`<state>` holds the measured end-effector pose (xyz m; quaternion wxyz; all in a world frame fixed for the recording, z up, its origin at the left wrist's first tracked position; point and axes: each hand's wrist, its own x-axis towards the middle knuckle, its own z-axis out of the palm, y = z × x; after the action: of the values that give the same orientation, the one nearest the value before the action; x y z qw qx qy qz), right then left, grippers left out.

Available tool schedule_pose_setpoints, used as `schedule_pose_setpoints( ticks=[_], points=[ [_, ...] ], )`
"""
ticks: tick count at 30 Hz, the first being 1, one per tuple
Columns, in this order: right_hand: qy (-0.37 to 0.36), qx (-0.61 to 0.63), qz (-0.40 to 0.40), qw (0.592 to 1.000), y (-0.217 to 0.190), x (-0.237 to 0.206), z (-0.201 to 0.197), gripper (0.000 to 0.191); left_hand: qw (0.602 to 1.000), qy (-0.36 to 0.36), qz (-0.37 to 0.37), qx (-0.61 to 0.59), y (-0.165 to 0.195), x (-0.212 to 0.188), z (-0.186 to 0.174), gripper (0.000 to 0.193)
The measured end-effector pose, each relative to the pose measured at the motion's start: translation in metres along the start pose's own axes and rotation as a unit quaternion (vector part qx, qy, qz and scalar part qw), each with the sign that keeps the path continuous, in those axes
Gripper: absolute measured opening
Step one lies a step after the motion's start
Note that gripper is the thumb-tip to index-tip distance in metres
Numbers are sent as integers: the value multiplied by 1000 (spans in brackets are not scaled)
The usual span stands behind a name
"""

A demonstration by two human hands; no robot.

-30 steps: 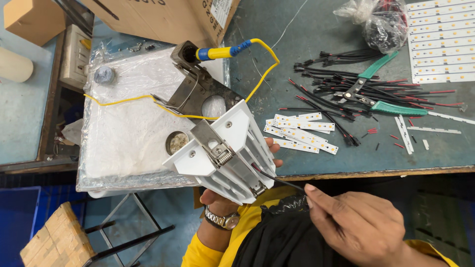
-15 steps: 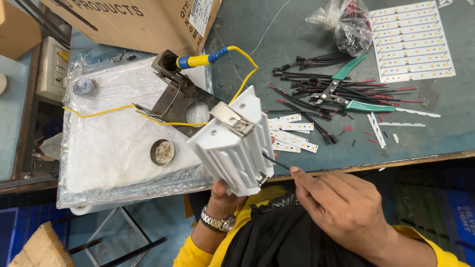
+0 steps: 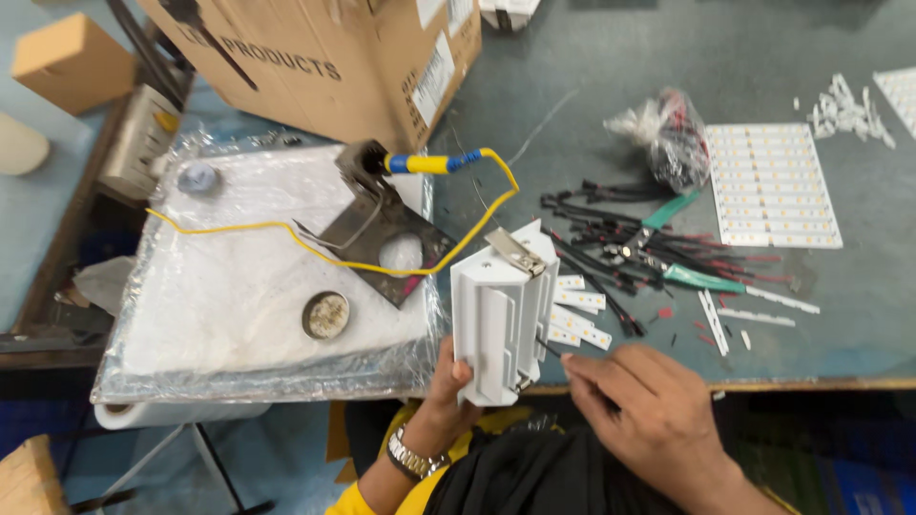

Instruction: The person solders wires to LED strips inside a white housing using a soldering iron and solder. They repeatedly position the strips, apply solder to the contacts, and adjust the wires while working at a bench with multiple LED strips and tools.

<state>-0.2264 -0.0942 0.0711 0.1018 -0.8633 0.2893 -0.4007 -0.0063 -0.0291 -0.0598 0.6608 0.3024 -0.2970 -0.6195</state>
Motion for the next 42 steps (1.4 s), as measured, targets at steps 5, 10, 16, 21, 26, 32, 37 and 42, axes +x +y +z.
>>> schedule_pose_setpoints(
  ticks=[5, 10, 16, 21, 26, 32, 37, 42],
  points=[
    [16, -9, 87, 996, 7, 6, 13, 13, 997, 78, -3, -26, 12, -1, 10, 107],
    [-3, 23, 53, 998, 10, 0, 23, 11, 999, 43, 20, -26, 9, 3, 5, 97],
    [46, 10, 133, 990, 23, -5, 28, 12, 1000, 15, 22, -15, -4, 6, 3, 91],
    [-105, 187, 278, 936, 28, -15, 39, 17, 998, 50, 3, -43, -7, 8, 0, 92],
    [-49, 187, 329, 925, 29, -15, 53, 16, 999, 34, 4, -19, -10, 3, -5, 96],
    [0, 178, 207, 962, 23, -8, 60, 15, 1000, -1, -9, -15, -16, 4, -4, 96],
    [-80, 221, 243, 941, 20, -9, 45, 34, 999, 28, -20, -30, -4, 4, 10, 100],
    [-49, 301, 194, 932, 19, -27, 34, 33, 999, 14, 40, -11, 16, 13, 21, 106]
  ],
)
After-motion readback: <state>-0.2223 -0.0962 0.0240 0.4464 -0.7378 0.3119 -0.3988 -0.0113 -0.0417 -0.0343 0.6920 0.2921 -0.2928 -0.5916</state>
